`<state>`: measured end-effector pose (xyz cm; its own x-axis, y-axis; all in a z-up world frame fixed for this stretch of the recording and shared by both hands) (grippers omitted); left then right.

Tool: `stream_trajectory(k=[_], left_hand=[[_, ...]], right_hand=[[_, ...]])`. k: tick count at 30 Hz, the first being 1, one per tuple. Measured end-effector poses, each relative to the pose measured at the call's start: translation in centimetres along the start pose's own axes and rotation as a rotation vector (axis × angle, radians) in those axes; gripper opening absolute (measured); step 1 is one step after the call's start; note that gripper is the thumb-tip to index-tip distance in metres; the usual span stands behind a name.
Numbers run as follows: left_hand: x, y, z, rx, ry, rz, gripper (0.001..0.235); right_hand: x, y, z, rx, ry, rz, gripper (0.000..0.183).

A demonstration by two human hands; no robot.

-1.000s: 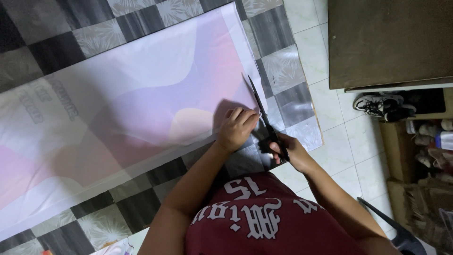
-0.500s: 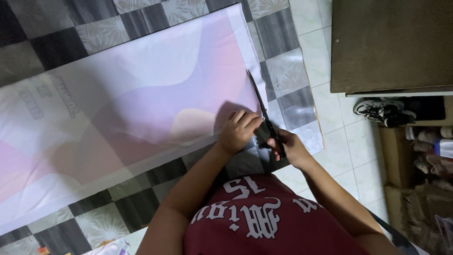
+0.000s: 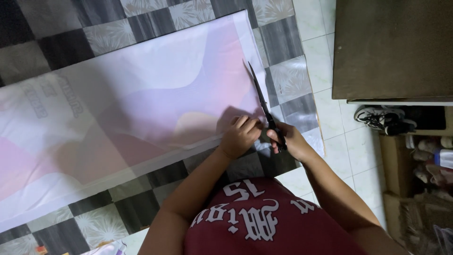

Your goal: The person uses scissors to cut a large sheet of white patterned fabric on a checkered table. After cutting the fabric, the person picks up a white t-shirt with a colorful design and places it on top of the cut fabric sheet.

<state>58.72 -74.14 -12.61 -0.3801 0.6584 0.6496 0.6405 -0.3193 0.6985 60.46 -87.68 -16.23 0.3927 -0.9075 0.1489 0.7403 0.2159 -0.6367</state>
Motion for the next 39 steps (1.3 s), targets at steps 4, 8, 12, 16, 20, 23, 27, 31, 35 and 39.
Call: stream_trajectory(k=[4, 8, 12, 16, 20, 23, 27, 31, 35, 39], left_hand=[[1.1, 1.1, 0.0, -0.102, 0.004, 0.01, 0.025], [1.5, 1.4, 0.1, -0.053, -0.028, -0.046, 0.03], [0.6, 0.7, 0.1, 0.012, -0.048, -0.06, 0.025], [0.6, 0.6, 0.3, 0.041, -0.042, -0.067, 0.024], [0.3, 0.4, 0.4, 0.035, -0.014, -0.066, 0.019], [0.3, 0.3, 0.4, 0.052, -0.009, -0.054, 0.013], [0.6, 0.4, 0.5, 0.076, 0.009, -0.04, 0.007], [0.2, 0.1, 0.6, 0.092, -0.019, -0.007, 0.006], [0.7, 0.6, 0.7, 0.087, 0.016, -0.02, 0.01], [1.1, 1.1, 0.7, 0.087, 0.054, -0.031, 0.015]], right_hand=[[0.4, 1.0, -1.3, 0.011, -0.016, -0.002, 0.035], [0.3, 1.2, -1.6, 0.019, -0.02, -0.02, 0.037], [-0.3, 1.1, -0.8, 0.049, -0.033, -0.037, 0.032], [0.9, 1.5, -1.3, 0.041, -0.034, -0.035, 0.035], [0.0, 1.4, 1.9, 0.007, -0.037, 0.016, 0.034], [-0.1, 2.4, 2.0, 0.008, 0.006, 0.026, 0.032], [0.4, 4.2, 0.7, 0.02, 0.0, 0.033, 0.034], [0.5, 4.6, 0.0, 0.023, -0.031, 0.029, 0.034], [0.3, 4.9, -0.5, 0.042, -0.037, 0.005, 0.033], [0.4, 4.9, -0.8, 0.059, -0.035, -0.004, 0.033]])
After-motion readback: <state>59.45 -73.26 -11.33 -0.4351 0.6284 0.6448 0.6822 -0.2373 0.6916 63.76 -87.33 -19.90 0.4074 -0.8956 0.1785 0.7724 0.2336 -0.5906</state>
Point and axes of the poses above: each hand's wrist, its own y-axis towards the middle knuckle, its own x-axis out of the back of the hand, z = x × y, the point moved 8 cm from there along y, towards the middle knuckle, and after that the axes turned 1 degree about z, right-handed, at the moved point
